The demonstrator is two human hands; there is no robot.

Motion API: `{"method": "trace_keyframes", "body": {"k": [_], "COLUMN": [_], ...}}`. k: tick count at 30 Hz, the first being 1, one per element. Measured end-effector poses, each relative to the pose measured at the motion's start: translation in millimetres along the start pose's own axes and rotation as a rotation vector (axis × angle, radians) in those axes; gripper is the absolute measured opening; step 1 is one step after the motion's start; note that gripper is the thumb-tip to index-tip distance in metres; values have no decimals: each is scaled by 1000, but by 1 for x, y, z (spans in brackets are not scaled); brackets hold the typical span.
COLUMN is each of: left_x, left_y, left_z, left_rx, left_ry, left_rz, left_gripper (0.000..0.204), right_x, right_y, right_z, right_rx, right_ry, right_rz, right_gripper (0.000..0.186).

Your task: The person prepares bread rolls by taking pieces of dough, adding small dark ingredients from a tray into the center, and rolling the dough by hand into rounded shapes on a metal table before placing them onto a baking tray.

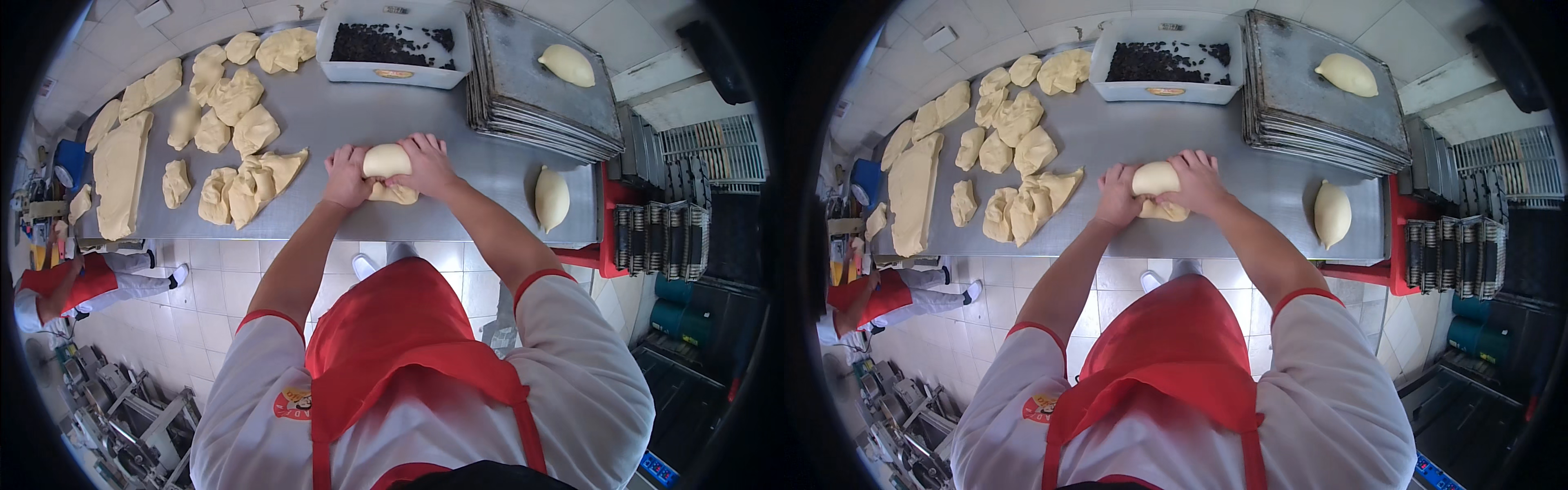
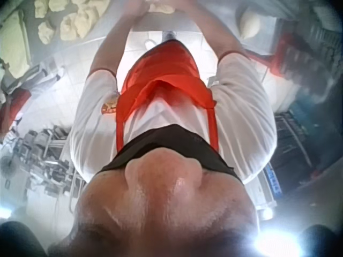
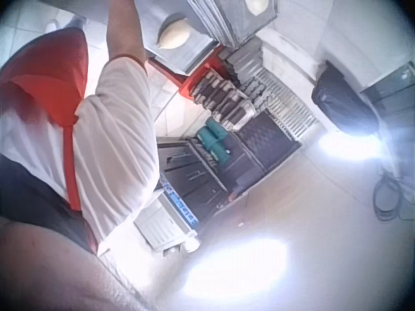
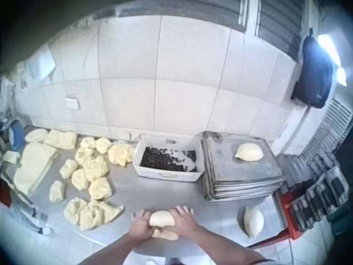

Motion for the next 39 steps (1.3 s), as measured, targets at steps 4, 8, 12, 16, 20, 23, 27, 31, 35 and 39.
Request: {"method": "trace_keyframes", "body": {"k": [4, 8, 12, 16, 20, 23, 27, 31, 35, 39], "left_x": [6, 15, 9, 6, 17, 16, 19, 16, 34, 45], "left_y": [6, 11, 1, -4, 6, 3, 1, 7, -22, -29], "left_z": [-4, -18, -11, -12, -31, -29, -11, 7, 27, 33], "left_rx": [13, -20, -22, 38, -95, -50, -78, -238, -172, -288], "left_ry": [18, 240, -50, -79, 286, 110, 26, -201, -581, -642], "left_rz": [-77, -251, 13, 19, -302, -174, 31, -349, -248, -182], "left_gripper": [75, 72, 69, 72, 78, 71, 68, 63, 50, 45], "right_x": [5, 13, 12, 8, 14, 6, 7, 19, 36, 38], "right_y": [-5, -5, -7, -5, -5, -5, -11, -29, -30, -14], "right_z": [-5, -16, -17, -21, -29, -28, -24, -16, -3, 15], "right_rx": [25, 2, 90, 99, 139, 72, 50, 312, 446, 392], "right_ry": [14, 78, -16, -77, 135, -43, -127, -278, -990, -888], "right_rz": [118, 146, 27, 67, 170, 65, 24, 628, 1072, 738], "right_gripper": [97, 100, 102, 98, 95, 96, 95, 75, 48, 41]}}
Point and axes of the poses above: each hand's wrist, its own z-axis towards the middle knuckle, its own x-axis out of the palm, y = z × x, the point moved 5 cm from there along z, towards the middle knuckle, and after that the axes turned 7 degrees about z, right-handed, at the moved point
